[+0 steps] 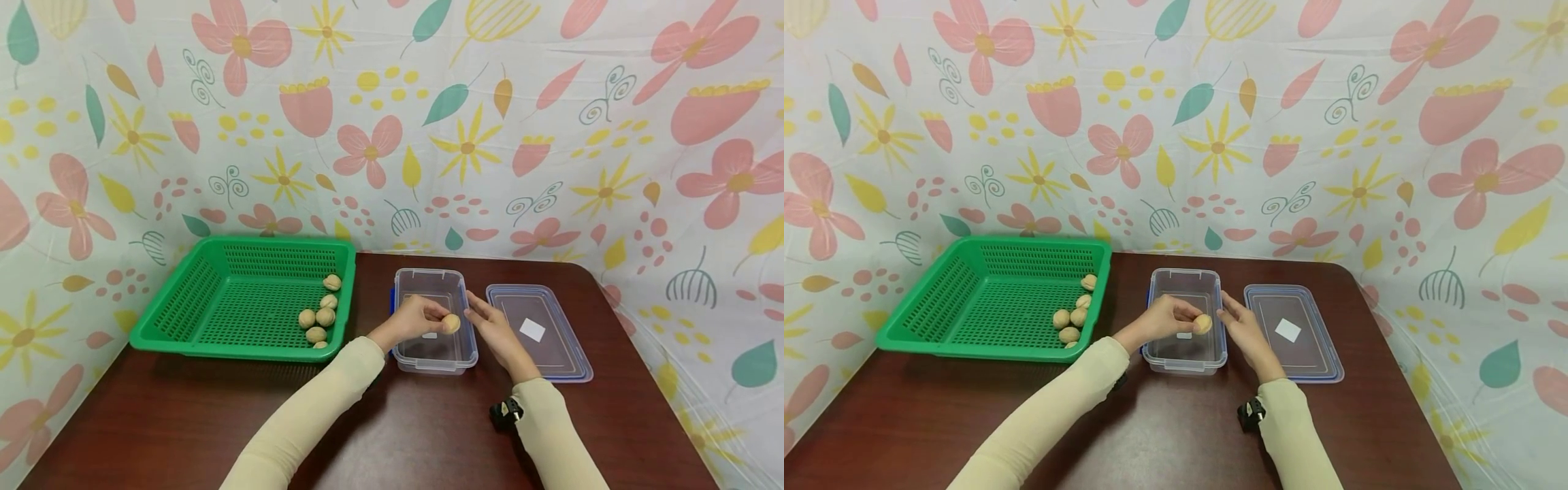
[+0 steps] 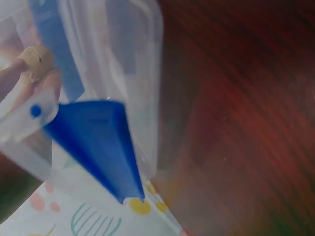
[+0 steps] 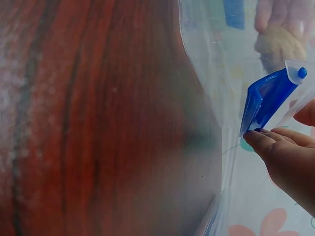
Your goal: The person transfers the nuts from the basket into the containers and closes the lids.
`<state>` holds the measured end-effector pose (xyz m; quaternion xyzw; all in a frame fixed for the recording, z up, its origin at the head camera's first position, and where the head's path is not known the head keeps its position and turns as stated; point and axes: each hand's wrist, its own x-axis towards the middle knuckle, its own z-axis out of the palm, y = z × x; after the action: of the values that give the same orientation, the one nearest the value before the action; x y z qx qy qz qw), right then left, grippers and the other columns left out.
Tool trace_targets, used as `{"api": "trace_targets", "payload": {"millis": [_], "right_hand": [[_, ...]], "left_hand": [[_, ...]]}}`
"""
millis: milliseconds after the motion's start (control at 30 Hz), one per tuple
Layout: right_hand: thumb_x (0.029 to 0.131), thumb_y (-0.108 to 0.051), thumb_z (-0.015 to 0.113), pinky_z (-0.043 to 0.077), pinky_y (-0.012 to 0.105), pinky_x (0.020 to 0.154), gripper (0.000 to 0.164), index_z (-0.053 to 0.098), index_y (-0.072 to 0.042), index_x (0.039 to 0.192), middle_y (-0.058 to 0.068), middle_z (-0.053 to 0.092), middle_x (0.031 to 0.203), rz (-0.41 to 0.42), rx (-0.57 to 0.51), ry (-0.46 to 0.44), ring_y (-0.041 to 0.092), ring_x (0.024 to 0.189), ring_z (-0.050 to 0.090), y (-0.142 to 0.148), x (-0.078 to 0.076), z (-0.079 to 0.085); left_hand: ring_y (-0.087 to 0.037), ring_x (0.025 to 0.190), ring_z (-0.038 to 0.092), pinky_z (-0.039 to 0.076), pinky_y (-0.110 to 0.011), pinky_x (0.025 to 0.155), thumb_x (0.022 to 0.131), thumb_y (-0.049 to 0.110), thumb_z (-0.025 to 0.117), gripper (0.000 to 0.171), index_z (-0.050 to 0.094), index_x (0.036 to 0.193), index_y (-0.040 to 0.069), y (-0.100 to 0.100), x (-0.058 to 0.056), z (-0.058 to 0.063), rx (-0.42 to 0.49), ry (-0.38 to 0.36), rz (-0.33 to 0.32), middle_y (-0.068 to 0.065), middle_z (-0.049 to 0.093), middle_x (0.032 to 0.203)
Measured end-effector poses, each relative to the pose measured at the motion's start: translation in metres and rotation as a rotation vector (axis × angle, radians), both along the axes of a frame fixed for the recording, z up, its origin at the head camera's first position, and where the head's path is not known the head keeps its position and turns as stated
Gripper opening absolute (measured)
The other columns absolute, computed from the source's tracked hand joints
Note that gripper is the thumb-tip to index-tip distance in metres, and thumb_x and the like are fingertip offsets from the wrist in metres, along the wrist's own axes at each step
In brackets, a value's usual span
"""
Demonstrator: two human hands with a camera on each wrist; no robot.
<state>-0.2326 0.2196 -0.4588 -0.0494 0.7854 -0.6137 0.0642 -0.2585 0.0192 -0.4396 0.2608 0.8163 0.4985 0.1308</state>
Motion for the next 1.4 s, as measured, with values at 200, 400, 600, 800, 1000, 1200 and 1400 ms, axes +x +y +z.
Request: {"api": "trace_targets", "payload": {"millis": [200,400,600,800,1000,1200,1400], "right_hand": [[0.103,-0.009,0.042,0.016,0.052,0.115,0.052,0.024,0.005,0.150,0.021,0.022,0.155,0.003,-0.005,0.007,0.034,0.144,0.018,0.000,-0.001,-0.001],[0.103,-0.009,0.043,0.014,0.051,0.116,0.052,0.023,0.006,0.150,0.022,0.023,0.155,0.006,-0.015,0.008,0.034,0.144,0.018,0.000,-0.001,-0.003],[0.104,-0.010,0.042,0.015,0.051,0.116,0.052,0.023,0.004,0.150,0.021,0.022,0.156,0.005,-0.008,-0.008,0.034,0.144,0.018,-0.001,-0.001,-0.003],[0.104,-0.009,0.041,0.015,0.051,0.116,0.052,0.023,0.004,0.150,0.021,0.022,0.155,0.009,-0.014,-0.005,0.034,0.144,0.018,-0.001,-0.001,-0.003],[0.104,-0.010,0.042,0.015,0.050,0.116,0.052,0.023,0.004,0.150,0.021,0.022,0.155,0.007,-0.005,-0.001,0.034,0.144,0.019,-0.001,0.000,-0.002],[0.103,-0.009,0.042,0.015,0.050,0.116,0.052,0.023,0.005,0.150,0.022,0.021,0.155,0.008,-0.013,0.005,0.035,0.144,0.018,0.000,0.000,-0.001],[0.103,-0.008,0.042,0.015,0.050,0.116,0.052,0.024,0.006,0.149,0.022,0.021,0.155,0.004,-0.012,0.004,0.035,0.144,0.018,0.000,0.000,0.000]], "left_hand": [[-0.013,0.086,0.070,0.053,-0.017,0.070,0.082,0.008,0.077,0.023,0.074,0.103,-0.001,0.007,0.000,-0.007,-0.078,0.004,-0.001,-0.009,0.073,0.096],[-0.013,0.086,0.070,0.052,-0.016,0.071,0.079,0.007,0.080,0.024,0.074,0.101,0.000,0.012,0.000,-0.010,-0.168,0.008,-0.001,-0.008,0.074,0.094],[-0.009,0.081,0.069,0.051,-0.014,0.069,0.077,0.005,0.081,0.023,0.075,0.098,0.001,0.015,0.002,-0.013,-0.206,-0.009,-0.010,-0.006,0.074,0.090],[-0.011,0.082,0.070,0.051,-0.014,0.070,0.078,0.005,0.080,0.022,0.075,0.098,0.000,0.015,0.003,-0.012,-0.205,-0.004,-0.026,-0.007,0.074,0.091],[-0.014,0.087,0.070,0.052,-0.015,0.072,0.080,0.006,0.079,0.023,0.074,0.101,-0.002,0.013,0.000,-0.011,-0.202,0.028,-0.036,-0.008,0.074,0.093],[-0.019,0.092,0.070,0.053,-0.017,0.073,0.081,0.002,0.076,0.025,0.072,0.104,-0.005,0.009,-0.003,-0.004,-0.154,0.034,-0.049,-0.011,0.073,0.097],[-0.017,0.092,0.069,0.053,-0.018,0.073,0.084,0.002,0.073,0.026,0.070,0.108,-0.005,0.007,0.000,0.012,-0.123,0.014,-0.050,-0.011,0.072,0.100]]}}
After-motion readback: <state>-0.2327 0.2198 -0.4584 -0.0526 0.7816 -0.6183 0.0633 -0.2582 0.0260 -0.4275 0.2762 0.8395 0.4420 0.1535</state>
